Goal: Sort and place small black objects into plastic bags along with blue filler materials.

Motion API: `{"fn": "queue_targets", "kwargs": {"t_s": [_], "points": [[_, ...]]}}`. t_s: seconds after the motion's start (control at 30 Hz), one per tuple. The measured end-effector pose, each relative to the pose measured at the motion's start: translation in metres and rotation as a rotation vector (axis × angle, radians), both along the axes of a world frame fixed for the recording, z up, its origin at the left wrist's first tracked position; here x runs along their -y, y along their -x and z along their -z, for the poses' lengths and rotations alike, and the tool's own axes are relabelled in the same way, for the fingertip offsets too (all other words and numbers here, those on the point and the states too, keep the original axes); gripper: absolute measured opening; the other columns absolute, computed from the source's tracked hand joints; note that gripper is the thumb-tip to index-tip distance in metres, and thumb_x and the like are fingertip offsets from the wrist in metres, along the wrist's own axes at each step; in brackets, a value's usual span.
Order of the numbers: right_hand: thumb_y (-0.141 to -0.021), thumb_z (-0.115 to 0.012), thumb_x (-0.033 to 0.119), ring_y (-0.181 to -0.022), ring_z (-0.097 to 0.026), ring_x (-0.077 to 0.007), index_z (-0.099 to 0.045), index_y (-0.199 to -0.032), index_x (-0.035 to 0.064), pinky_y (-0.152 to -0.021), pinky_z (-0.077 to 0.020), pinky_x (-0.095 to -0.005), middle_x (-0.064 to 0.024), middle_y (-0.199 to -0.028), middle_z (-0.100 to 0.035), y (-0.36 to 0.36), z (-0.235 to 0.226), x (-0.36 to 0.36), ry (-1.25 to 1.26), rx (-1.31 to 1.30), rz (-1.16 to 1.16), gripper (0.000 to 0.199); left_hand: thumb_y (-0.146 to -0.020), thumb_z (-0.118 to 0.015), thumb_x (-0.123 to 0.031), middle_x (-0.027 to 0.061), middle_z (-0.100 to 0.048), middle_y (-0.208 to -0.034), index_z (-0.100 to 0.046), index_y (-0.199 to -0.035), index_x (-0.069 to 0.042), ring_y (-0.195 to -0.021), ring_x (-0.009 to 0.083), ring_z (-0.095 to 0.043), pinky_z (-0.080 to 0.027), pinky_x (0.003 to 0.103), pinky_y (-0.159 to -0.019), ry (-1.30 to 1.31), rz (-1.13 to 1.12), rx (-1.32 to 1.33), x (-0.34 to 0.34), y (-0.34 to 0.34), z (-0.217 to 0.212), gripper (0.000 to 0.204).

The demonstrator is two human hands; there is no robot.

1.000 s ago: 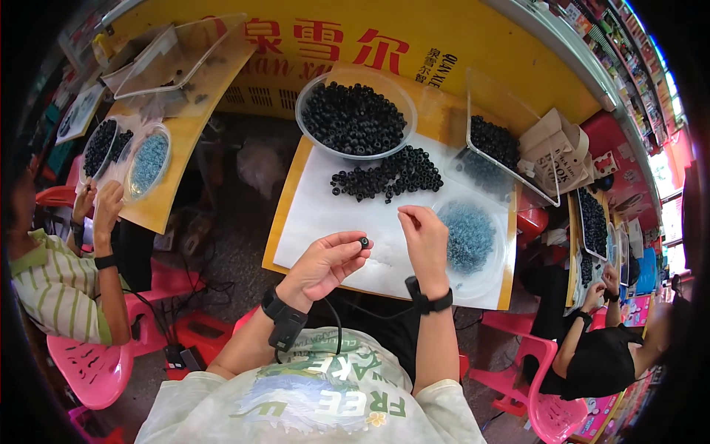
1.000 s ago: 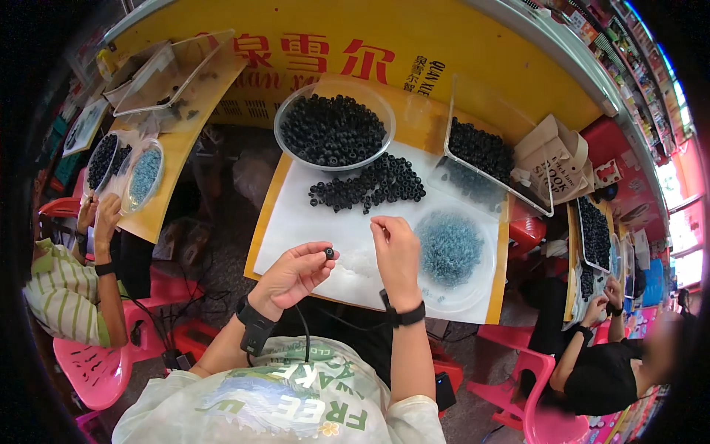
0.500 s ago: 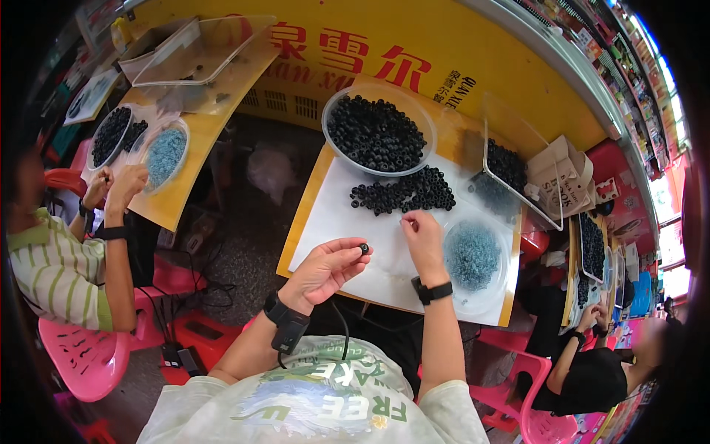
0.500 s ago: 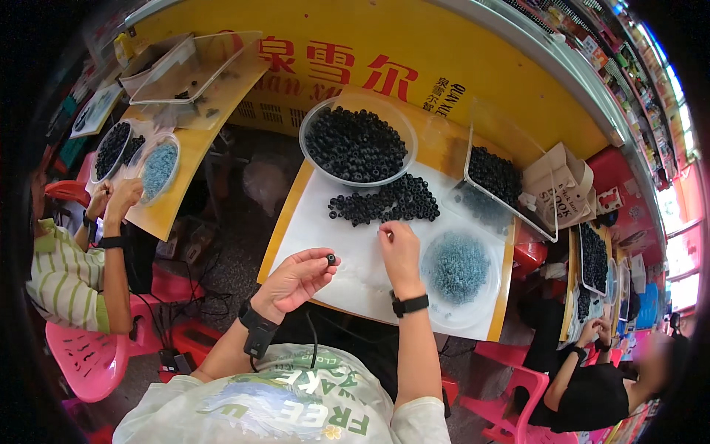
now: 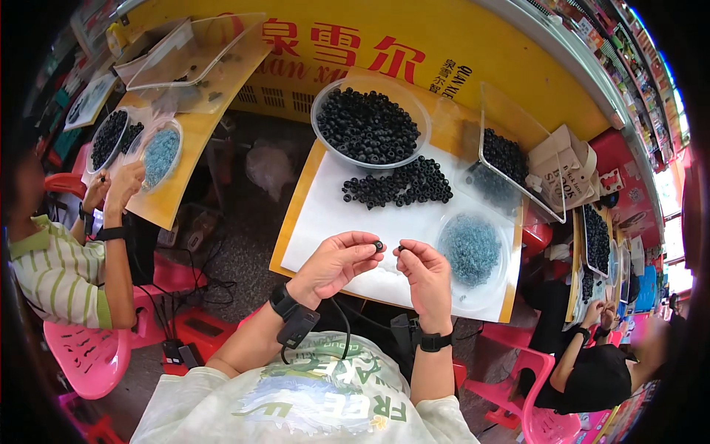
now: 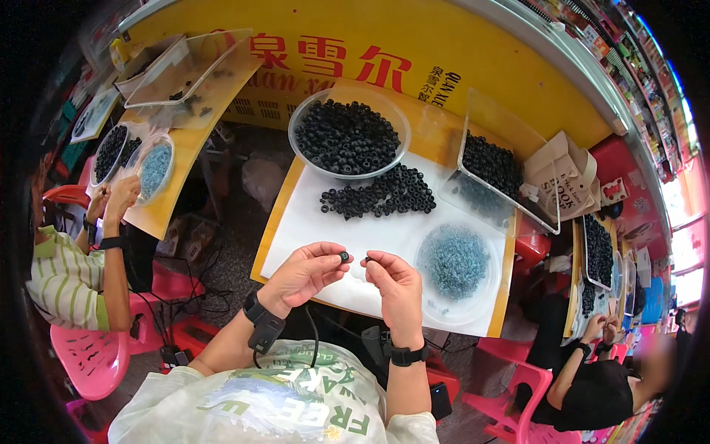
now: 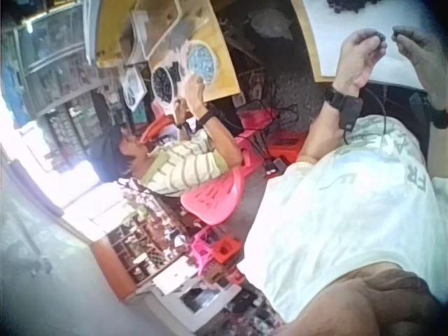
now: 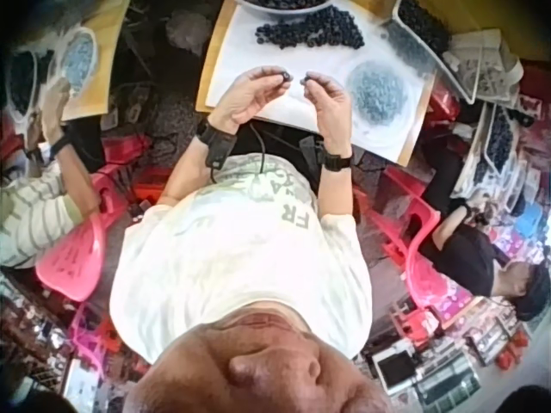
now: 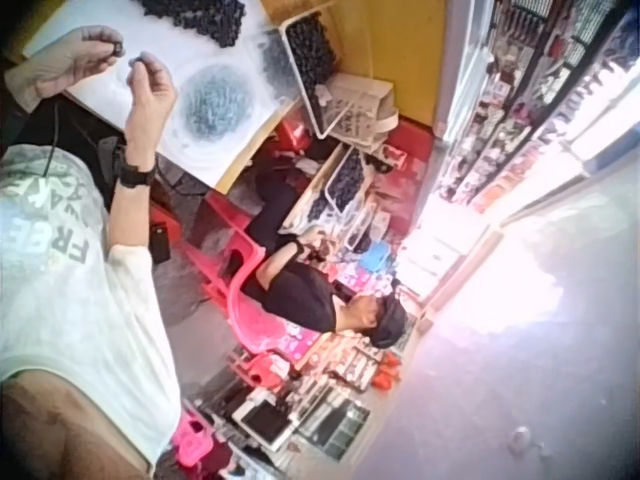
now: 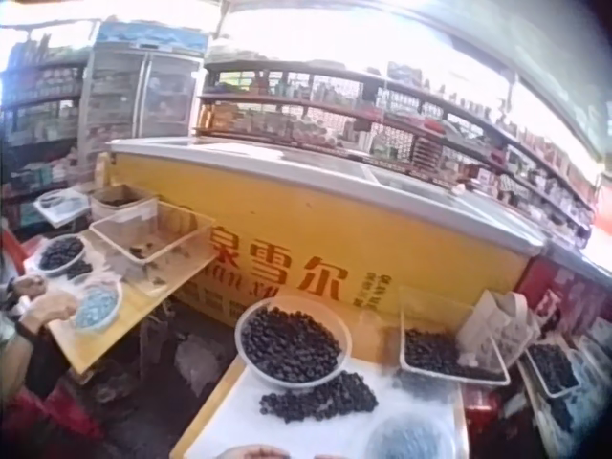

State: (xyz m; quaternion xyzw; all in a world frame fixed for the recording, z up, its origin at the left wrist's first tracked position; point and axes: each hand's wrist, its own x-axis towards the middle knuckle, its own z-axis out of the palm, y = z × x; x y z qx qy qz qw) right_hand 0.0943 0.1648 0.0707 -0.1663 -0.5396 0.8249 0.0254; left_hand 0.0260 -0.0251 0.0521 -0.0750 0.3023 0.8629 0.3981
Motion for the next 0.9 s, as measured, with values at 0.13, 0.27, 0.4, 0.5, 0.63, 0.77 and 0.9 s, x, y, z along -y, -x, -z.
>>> {"fn": "queue_targets", "kwargs": {"t_s": [0.13,0.27,0.4,0.5,0.63,0.77,0.9], "points": [[-0.090,-0.071,0.001,-0.086,-0.067,-0.0113,-0.069,-0.110,-0.0047,-0.076,-0.0540,-0.0247,-0.0091,-0.098,-0.072,-0.002,-0.018,0.007,-0.151,-0.055,0.025,0.020,-0.093,-0.066,-0.001,0.0118,-0.071,-0.108,-0.065,-0.113,-0.001,-0.096,0.0184,-0.071,-0.061,0.029,-0.086,0.033,0.016,-0.048,-0.005,0.000,-0.004,0.020],[-0.088,-0.073,0.000,-0.085,-0.068,-0.0121,-0.071,-0.104,-0.0039,-0.075,-0.0540,-0.0252,-0.0074,-0.095,-0.072,-0.006,-0.027,0.013,-0.371,-0.075,0.009,0.016,-0.093,-0.067,-0.001,0.0102,-0.070,-0.106,-0.066,-0.112,-0.001,-0.094,0.0179,-0.071,-0.061,0.029,-0.086,0.048,0.020,-0.091,-0.008,-0.001,-0.007,0.019],[-0.085,-0.074,-0.001,-0.081,-0.069,-0.0150,-0.073,-0.099,-0.0022,-0.074,-0.0543,-0.0257,-0.0090,-0.092,-0.073,-0.003,-0.033,0.016,-0.692,-0.184,0.032,0.014,-0.093,-0.068,-0.002,0.0096,-0.070,-0.106,-0.067,-0.113,0.000,-0.094,0.0175,-0.070,-0.060,0.030,-0.088,0.070,0.022,-0.121,-0.009,-0.002,-0.008,0.020],[-0.083,-0.075,-0.002,-0.079,-0.069,-0.0175,-0.073,-0.098,-0.0012,-0.072,-0.0547,-0.0271,-0.0113,-0.091,-0.073,-0.003,-0.033,0.019,-0.835,-0.239,0.044,0.014,-0.094,-0.067,-0.003,0.0097,-0.070,-0.106,-0.068,-0.113,0.001,-0.094,0.0171,-0.069,-0.059,0.030,-0.089,0.077,0.023,-0.135,-0.008,-0.003,-0.006,0.020],[-0.082,-0.076,-0.002,-0.077,-0.069,-0.0193,-0.073,-0.096,-0.0010,-0.070,-0.0551,-0.0286,-0.0121,-0.091,-0.072,-0.005,-0.032,0.022,-0.891,-0.262,0.060,0.015,-0.094,-0.067,-0.004,0.0098,-0.070,-0.105,-0.068,-0.114,0.002,-0.094,0.0166,-0.069,-0.058,0.030,-0.088,0.078,0.018,-0.129,-0.007,-0.004,-0.006,0.020],[-0.082,-0.076,-0.001,-0.077,-0.069,-0.0196,-0.073,-0.095,-0.0011,-0.070,-0.0552,-0.0288,-0.0123,-0.090,-0.072,-0.007,-0.033,0.025,-0.943,-0.271,0.063,0.014,-0.094,-0.068,-0.004,0.0094,-0.070,-0.104,-0.067,-0.114,0.002,-0.093,0.0156,-0.068,-0.058,0.029,-0.085,0.074,0.028,-0.151,-0.006,-0.004,-0.002,0.021],[-0.081,-0.077,-0.001,-0.077,-0.068,-0.0183,-0.073,-0.095,-0.0009,-0.070,-0.0544,-0.0282,-0.0113,-0.089,-0.072,-0.007,-0.029,0.024,-0.917,-0.271,0.047,0.015,-0.094,-0.068,-0.006,0.0079,-0.070,-0.103,-0.068,-0.113,0.002,-0.090,0.0140,-0.067,-0.057,0.027,-0.084,0.083,0.045,-0.204,-0.005,-0.003,-0.001,0.020]]}}
